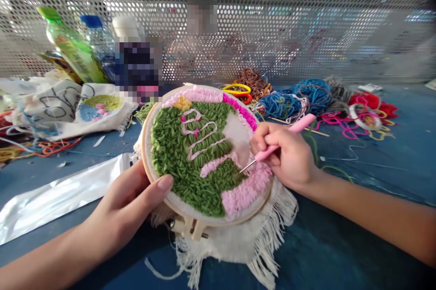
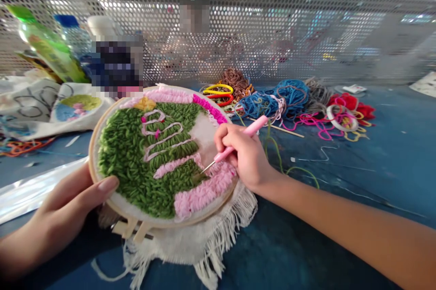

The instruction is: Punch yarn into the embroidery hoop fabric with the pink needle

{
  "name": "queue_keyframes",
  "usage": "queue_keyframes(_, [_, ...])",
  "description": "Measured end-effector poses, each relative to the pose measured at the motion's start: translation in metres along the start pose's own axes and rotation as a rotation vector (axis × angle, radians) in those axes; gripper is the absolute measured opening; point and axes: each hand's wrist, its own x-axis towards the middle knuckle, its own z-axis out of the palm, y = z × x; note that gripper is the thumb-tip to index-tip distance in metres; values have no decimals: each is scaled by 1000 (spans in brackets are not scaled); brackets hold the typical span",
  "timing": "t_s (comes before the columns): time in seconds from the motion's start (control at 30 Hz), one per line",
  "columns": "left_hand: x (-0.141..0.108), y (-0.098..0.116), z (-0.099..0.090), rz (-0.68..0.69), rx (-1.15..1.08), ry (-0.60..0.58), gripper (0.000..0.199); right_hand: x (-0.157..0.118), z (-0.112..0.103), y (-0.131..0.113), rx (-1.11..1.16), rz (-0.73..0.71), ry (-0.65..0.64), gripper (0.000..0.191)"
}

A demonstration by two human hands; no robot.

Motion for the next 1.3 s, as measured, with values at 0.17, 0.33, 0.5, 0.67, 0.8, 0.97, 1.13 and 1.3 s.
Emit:
queue_keyframes(0.17, [-1,0,1,37,0,-26,20,-17,4,-4,-484,-276,-392,15])
queue_keyframes(0.33, [1,1,2,3,-48,-49,4,-9,0,-2,-173,-68,-125,20])
queue_keyframes(0.5, [3,-1,1,-22,-27,-58,18,4,-2,0,75,15,54,18])
queue_keyframes(0.67, [1,-1,0,11,-13,-35,6,-8,2,-5,-342,-138,-195,18])
queue_keyframes(0.8, [2,-1,1,48,11,-33,17,-14,7,-6,-627,-255,-416,14])
queue_keyframes(0.97, [4,-1,1,1,6,-38,18,-5,4,-2,-295,8,-214,17])
queue_keyframes(1.13, [1,-2,-1,-46,13,-38,23,3,-1,1,67,27,74,18])
queue_keyframes(1.3, [0,-2,-2,-55,-1,-57,21,-3,-1,2,35,-9,66,18])
